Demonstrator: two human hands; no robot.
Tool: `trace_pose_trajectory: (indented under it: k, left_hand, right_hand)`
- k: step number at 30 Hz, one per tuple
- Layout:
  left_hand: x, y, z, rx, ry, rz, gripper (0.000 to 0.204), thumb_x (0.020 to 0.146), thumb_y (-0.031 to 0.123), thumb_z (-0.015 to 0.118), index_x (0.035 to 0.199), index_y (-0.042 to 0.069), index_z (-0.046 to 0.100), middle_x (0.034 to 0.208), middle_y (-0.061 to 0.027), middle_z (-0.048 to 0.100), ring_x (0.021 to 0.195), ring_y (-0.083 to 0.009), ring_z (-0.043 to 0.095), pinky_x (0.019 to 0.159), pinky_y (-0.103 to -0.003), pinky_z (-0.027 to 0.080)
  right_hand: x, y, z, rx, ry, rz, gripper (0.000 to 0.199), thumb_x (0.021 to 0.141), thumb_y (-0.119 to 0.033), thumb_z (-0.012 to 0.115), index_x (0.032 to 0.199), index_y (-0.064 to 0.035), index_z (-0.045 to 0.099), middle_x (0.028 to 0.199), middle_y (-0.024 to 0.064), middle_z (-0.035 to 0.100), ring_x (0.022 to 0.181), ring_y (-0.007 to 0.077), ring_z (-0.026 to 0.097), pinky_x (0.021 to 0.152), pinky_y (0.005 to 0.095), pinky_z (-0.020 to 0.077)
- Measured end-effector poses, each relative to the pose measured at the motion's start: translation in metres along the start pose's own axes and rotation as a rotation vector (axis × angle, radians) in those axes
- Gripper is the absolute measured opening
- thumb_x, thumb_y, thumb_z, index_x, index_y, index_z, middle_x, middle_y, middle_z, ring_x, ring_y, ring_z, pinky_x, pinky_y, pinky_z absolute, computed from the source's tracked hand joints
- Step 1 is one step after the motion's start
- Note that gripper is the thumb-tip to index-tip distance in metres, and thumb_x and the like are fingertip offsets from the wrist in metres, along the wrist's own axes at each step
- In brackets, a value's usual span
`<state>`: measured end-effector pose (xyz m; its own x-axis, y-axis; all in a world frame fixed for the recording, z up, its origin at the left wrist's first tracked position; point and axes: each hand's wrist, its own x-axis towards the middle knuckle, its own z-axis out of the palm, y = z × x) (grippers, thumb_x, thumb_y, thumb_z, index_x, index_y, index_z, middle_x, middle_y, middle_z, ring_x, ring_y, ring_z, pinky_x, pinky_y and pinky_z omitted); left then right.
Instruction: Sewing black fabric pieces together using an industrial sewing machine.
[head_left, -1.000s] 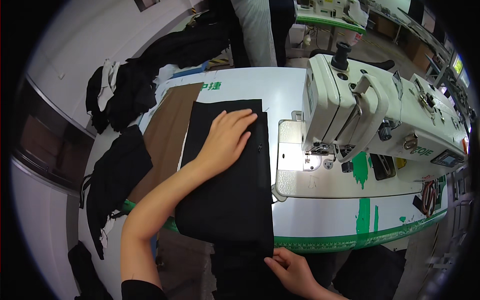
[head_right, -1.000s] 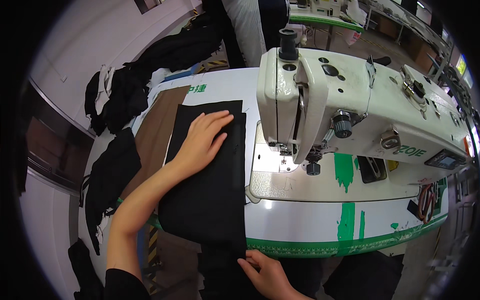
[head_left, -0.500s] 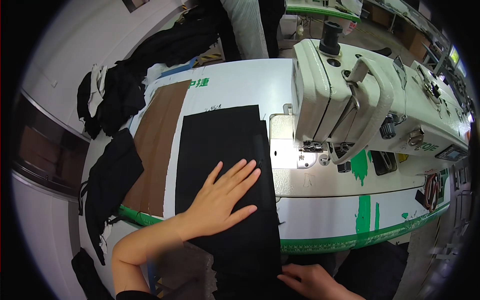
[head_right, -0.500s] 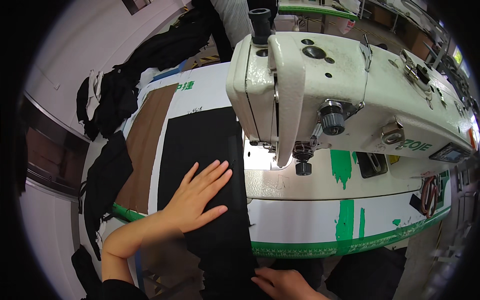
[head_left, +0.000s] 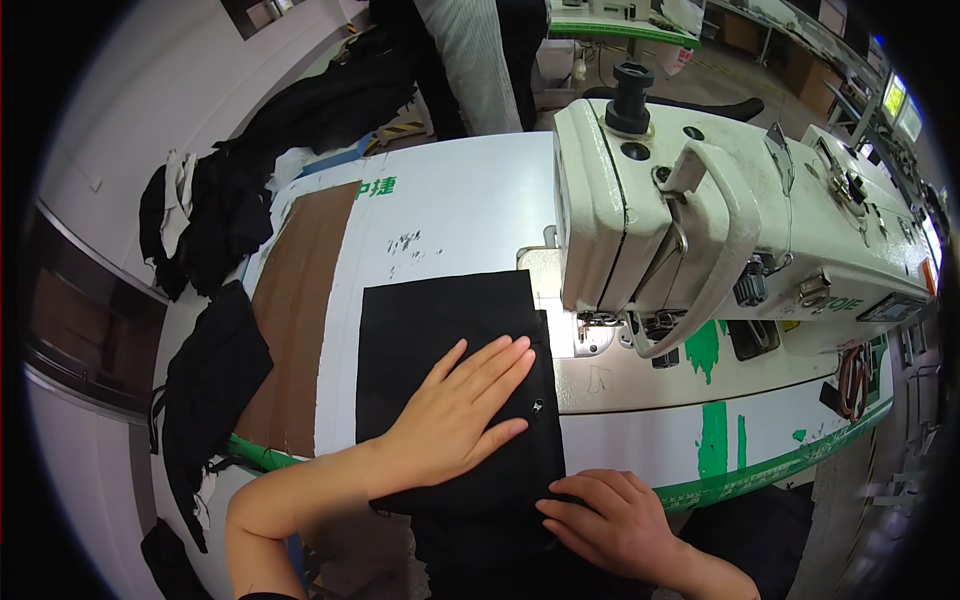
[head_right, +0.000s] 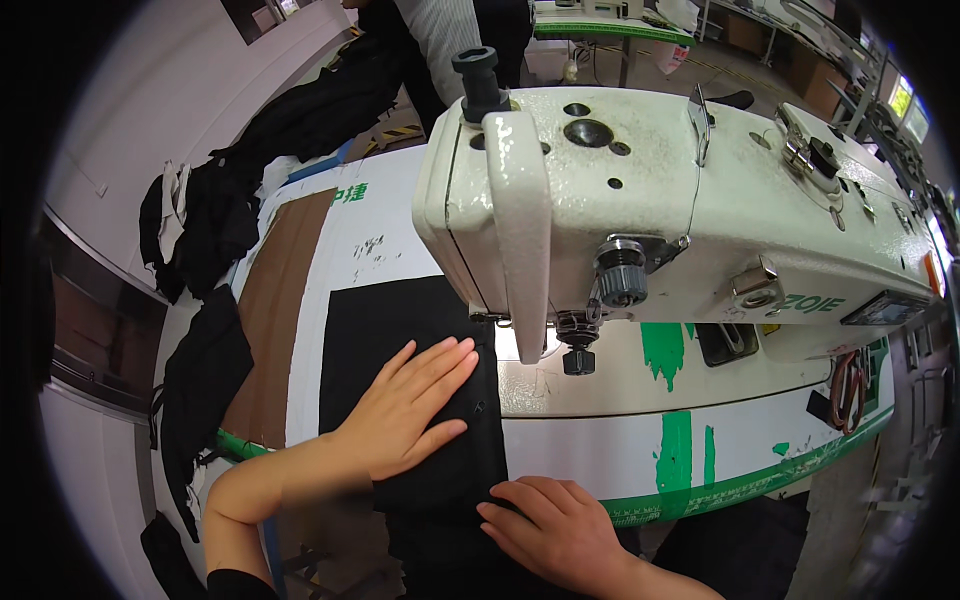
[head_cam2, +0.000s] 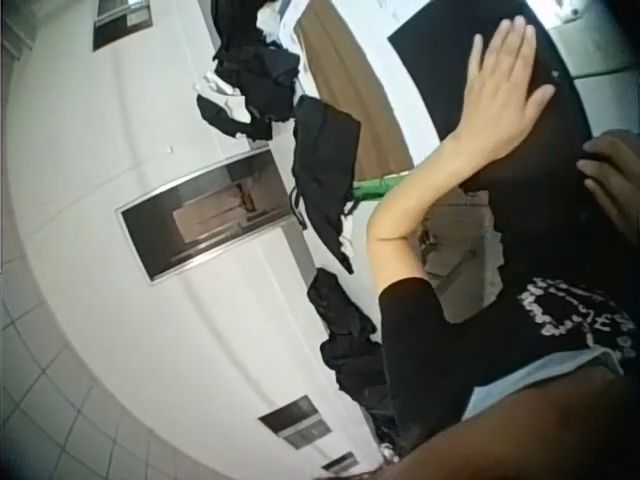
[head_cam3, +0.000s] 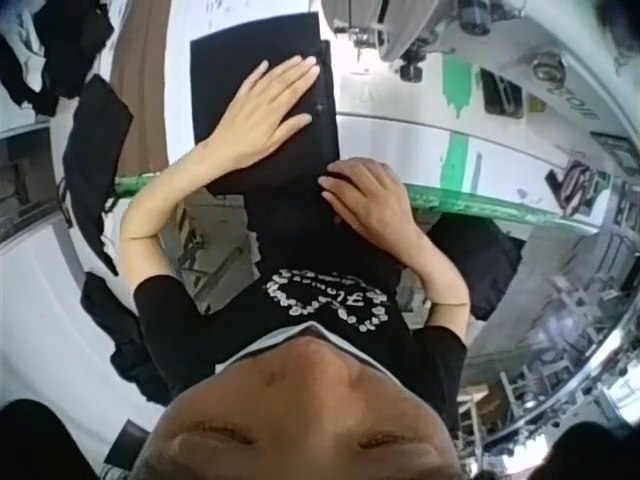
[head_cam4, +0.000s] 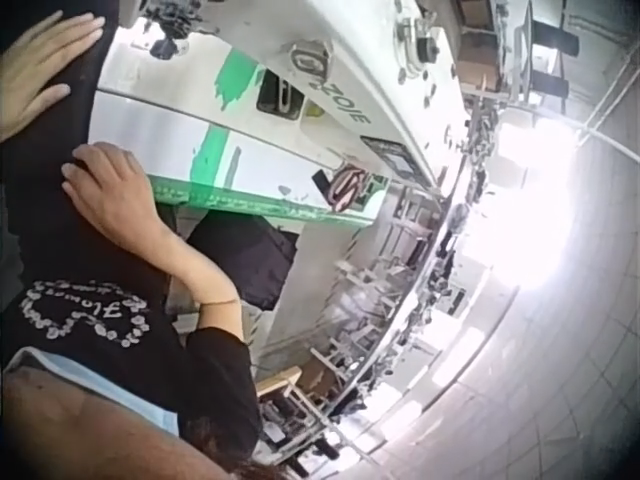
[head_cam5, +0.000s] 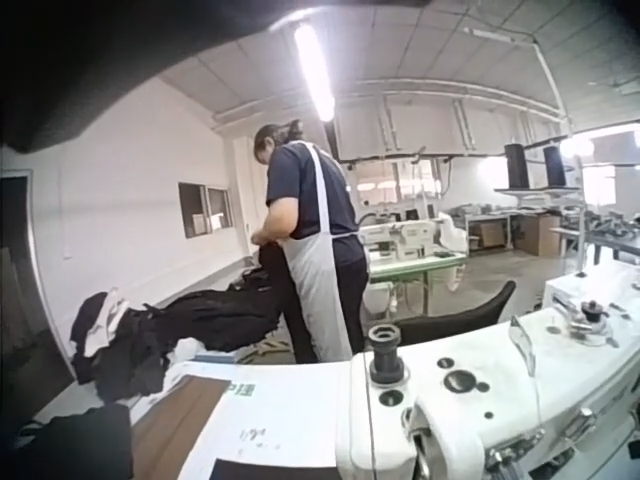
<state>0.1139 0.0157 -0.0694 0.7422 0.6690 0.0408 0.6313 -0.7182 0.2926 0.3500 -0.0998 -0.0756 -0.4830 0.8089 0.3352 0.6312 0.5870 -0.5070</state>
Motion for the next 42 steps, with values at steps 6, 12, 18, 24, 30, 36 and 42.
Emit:
trace_pose_trajectory:
  k: [6, 12, 18, 24, 30, 36, 42]
  left_hand:
    - [0.031, -0.037, -0.003, -0.004, 0.039, 0.069, 0.056, 0.103, 0.030, 0.053, 0.153, 0.008, 0.040, 0.158, -0.0102, 0.041, 0.148, -0.0256, 0.036, 0.121, -0.048, 0.028]
    - [0.042, -0.048, -0.002, 0.061, 0.033, 0.103, 0.060, 0.105, 0.035, 0.049, 0.156, 0.007, 0.035, 0.161, -0.0110, 0.037, 0.150, -0.0260, 0.033, 0.122, -0.048, 0.025]
    - [0.030, -0.012, 0.003, 0.046, -0.035, 0.108, 0.066, 0.102, 0.038, 0.053, 0.156, 0.003, 0.034, 0.161, -0.0149, 0.036, 0.151, -0.0272, 0.032, 0.122, -0.048, 0.025]
    - [0.032, 0.003, 0.009, 0.019, -0.039, 0.119, 0.072, 0.102, 0.041, 0.054, 0.157, 0.001, 0.030, 0.161, -0.0161, 0.035, 0.151, -0.0288, 0.031, 0.122, -0.047, 0.025]
    - [0.035, -0.005, 0.010, -0.087, 0.081, 0.086, 0.072, 0.099, 0.035, 0.061, 0.153, -0.001, 0.032, 0.156, -0.0185, 0.040, 0.148, -0.0319, 0.035, 0.121, -0.049, 0.028]
    - [0.040, -0.020, 0.010, -0.189, 0.177, 0.254, 0.036, 0.091, 0.019, 0.072, 0.126, 0.011, 0.067, 0.134, -0.0040, 0.063, 0.131, -0.0243, 0.056, 0.112, -0.048, 0.042]
    - [0.051, -0.019, 0.005, -0.181, 0.182, 0.193, 0.034, 0.093, 0.019, 0.069, 0.126, 0.009, 0.066, 0.123, -0.0065, 0.065, 0.122, -0.0246, 0.060, 0.111, -0.048, 0.043]
  right_hand:
    - [0.001, 0.001, 0.000, 0.050, 0.002, 0.021, 0.024, 0.082, -0.019, 0.079, 0.106, -0.0185, 0.075, 0.110, -0.0024, 0.067, 0.098, 0.0181, 0.066, 0.078, 0.0315, 0.0513]
    - [0.002, 0.004, -0.004, 0.079, -0.009, 0.022, 0.024, 0.082, -0.018, 0.079, 0.106, -0.0170, 0.075, 0.108, -0.0008, 0.067, 0.094, 0.0189, 0.066, 0.077, 0.0317, 0.0521]
    - [0.010, 0.025, -0.017, 0.152, 0.065, -0.060, 0.027, 0.089, -0.019, 0.074, 0.112, -0.0071, 0.068, 0.096, 0.0031, 0.066, 0.084, 0.0218, 0.065, 0.069, 0.0316, 0.0512]
    - [0.041, 0.059, -0.024, -0.166, 0.028, -0.103, 0.033, 0.086, -0.020, 0.074, 0.116, -0.0064, 0.068, 0.111, 0.0056, 0.064, 0.097, 0.0231, 0.064, 0.075, 0.0351, 0.0542]
    - [0.054, 0.085, -0.021, -0.238, -0.067, -0.199, 0.031, 0.089, -0.022, 0.072, 0.115, -0.0061, 0.067, 0.111, 0.0047, 0.063, 0.092, 0.0218, 0.064, 0.073, 0.0351, 0.0536]
    - [0.059, 0.099, -0.023, -0.124, -0.036, -0.213, 0.029, 0.088, -0.019, 0.072, 0.115, -0.0101, 0.069, 0.109, 0.0027, 0.063, 0.093, 0.0246, 0.066, 0.075, 0.0385, 0.0544]
    - [0.059, 0.103, -0.018, -0.144, 0.053, -0.189, 0.025, 0.087, -0.019, 0.074, 0.110, -0.0088, 0.070, 0.107, 0.0042, 0.065, 0.092, 0.0241, 0.064, 0.071, 0.0387, 0.0543]
